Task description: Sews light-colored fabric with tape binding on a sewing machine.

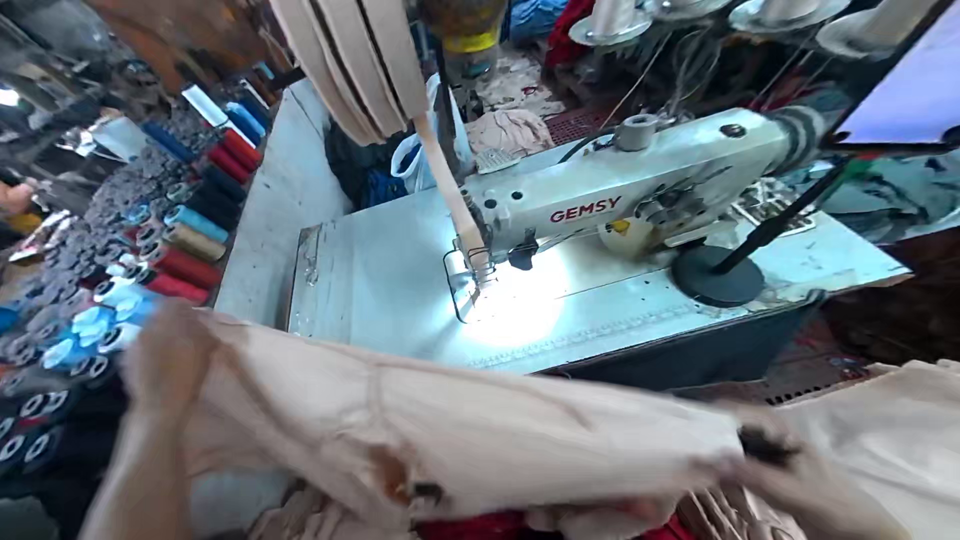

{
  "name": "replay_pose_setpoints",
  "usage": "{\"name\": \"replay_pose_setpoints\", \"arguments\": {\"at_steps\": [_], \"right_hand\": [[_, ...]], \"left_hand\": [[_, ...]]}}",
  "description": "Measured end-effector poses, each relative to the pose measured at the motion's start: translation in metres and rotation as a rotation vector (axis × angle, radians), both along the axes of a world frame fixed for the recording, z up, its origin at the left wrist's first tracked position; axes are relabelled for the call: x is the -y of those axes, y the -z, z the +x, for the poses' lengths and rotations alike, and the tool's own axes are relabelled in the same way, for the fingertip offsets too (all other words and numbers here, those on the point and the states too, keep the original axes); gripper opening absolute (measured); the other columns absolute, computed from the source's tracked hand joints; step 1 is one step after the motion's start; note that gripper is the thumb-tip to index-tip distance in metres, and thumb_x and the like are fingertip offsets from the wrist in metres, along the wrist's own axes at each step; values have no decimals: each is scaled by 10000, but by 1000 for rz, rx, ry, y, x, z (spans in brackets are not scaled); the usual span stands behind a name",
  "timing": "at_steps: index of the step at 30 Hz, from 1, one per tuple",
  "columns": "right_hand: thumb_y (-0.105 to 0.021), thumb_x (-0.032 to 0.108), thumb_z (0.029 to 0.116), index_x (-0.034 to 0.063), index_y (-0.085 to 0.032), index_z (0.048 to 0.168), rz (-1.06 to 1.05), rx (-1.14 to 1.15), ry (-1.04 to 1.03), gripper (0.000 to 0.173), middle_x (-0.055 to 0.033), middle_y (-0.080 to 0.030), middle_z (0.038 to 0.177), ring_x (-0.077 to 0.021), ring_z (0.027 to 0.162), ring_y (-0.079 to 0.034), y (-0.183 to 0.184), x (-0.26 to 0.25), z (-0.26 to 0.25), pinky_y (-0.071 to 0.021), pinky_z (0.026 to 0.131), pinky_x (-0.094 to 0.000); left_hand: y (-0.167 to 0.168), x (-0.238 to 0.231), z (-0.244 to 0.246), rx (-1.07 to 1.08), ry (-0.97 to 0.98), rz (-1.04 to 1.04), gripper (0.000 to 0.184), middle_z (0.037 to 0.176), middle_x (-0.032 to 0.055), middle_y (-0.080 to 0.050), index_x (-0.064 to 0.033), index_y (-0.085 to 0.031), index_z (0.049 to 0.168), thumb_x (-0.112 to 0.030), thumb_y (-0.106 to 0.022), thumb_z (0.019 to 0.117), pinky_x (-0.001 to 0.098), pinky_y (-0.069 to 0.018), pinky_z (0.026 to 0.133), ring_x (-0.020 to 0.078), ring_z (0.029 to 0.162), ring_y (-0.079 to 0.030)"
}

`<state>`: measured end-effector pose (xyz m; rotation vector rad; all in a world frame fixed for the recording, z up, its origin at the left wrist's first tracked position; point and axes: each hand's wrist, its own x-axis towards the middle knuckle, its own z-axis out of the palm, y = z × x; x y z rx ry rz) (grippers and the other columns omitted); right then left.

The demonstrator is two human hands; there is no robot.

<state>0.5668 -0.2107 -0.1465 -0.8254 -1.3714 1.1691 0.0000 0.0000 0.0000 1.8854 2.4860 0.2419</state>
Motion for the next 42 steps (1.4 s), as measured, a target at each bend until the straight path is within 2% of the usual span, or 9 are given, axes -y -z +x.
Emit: {"name": "replay_pose_setpoints", "arguments": {"at_steps": [3,6,12,15,18,25,33,38,42], "right_hand": [[-723,349,910,134,-676,958,-11,464,616,226,44,-613,720,-45,568,-559,6,-59,27,-492,507,-254],[-699,275,960,13,-620,1341,-137,825,723,469,-223,-672,1231,-337,1030,-687,28,-108,28,-559,902,-541],[-591,326,1007,194,-766,1151,-1,951,502,263,-84,-723,1045,-262,792,-713,58,-133,-100,-588,653,-499],[-595,359,983,207,-738,1221,-149,1103,431,316,-114,-703,1133,-336,916,-713,60,-155,-124,-569,714,-563],[-646,267,898,152,-719,1225,-232,1163,530,354,-134,-705,1206,-373,993,-710,62,-168,-100,-557,753,-609],[-625,275,938,152,-667,1309,-319,1272,602,393,-172,-692,1228,-414,986,-706,61,-167,-54,-544,756,-636],[-572,276,969,219,-633,1397,-288,1167,214,436,-128,-693,1212,-348,1018,-698,23,-172,-152,-550,792,-583],[-550,219,923,165,-605,1433,-97,1337,338,516,-137,-741,1014,-349,822,-724,50,-191,-176,-547,648,-535],[-512,209,952,152,-532,1497,-131,1390,305,549,-152,-732,1060,-366,918,-716,50,-205,-178,-541,717,-560]], "left_hand": [[105,-34,17,-14,138,79,353,1310,367,-580,52,-596,1321,-153,-473,1062,745,-403,1024,558,1241,-553],[170,-49,54,26,0,142,359,1459,310,-498,-13,-625,1329,-161,-461,1045,725,-314,1108,515,1390,-431],[176,-23,156,213,498,370,298,1199,194,-694,4,-689,1211,-192,-545,1038,490,-558,979,317,1110,-687],[199,-7,217,217,841,176,367,1425,15,-636,-141,-700,1320,-320,-549,1038,469,-405,1176,191,1369,-552],[215,-4,242,122,821,-28,605,1678,-27,-322,-181,-450,1565,-507,-360,1064,522,-95,1290,173,1576,-210],[221,-1,249,121,836,13,534,1661,7,-358,-80,-533,1495,-364,-326,1093,438,-172,1288,172,1553,-284],[218,-2,249,140,844,5,480,1644,21,-390,-71,-548,1478,-234,-386,1056,449,-181,1284,182,1542,-312],[215,-14,244,160,855,20,561,1624,2,-426,-98,-499,1527,-61,-407,974,410,-193,1284,158,1528,-337],[210,-29,245,184,836,-57,571,1635,40,-405,-110,-486,1537,-64,-413,973,400,-159,1290,172,1545,-300]]}}
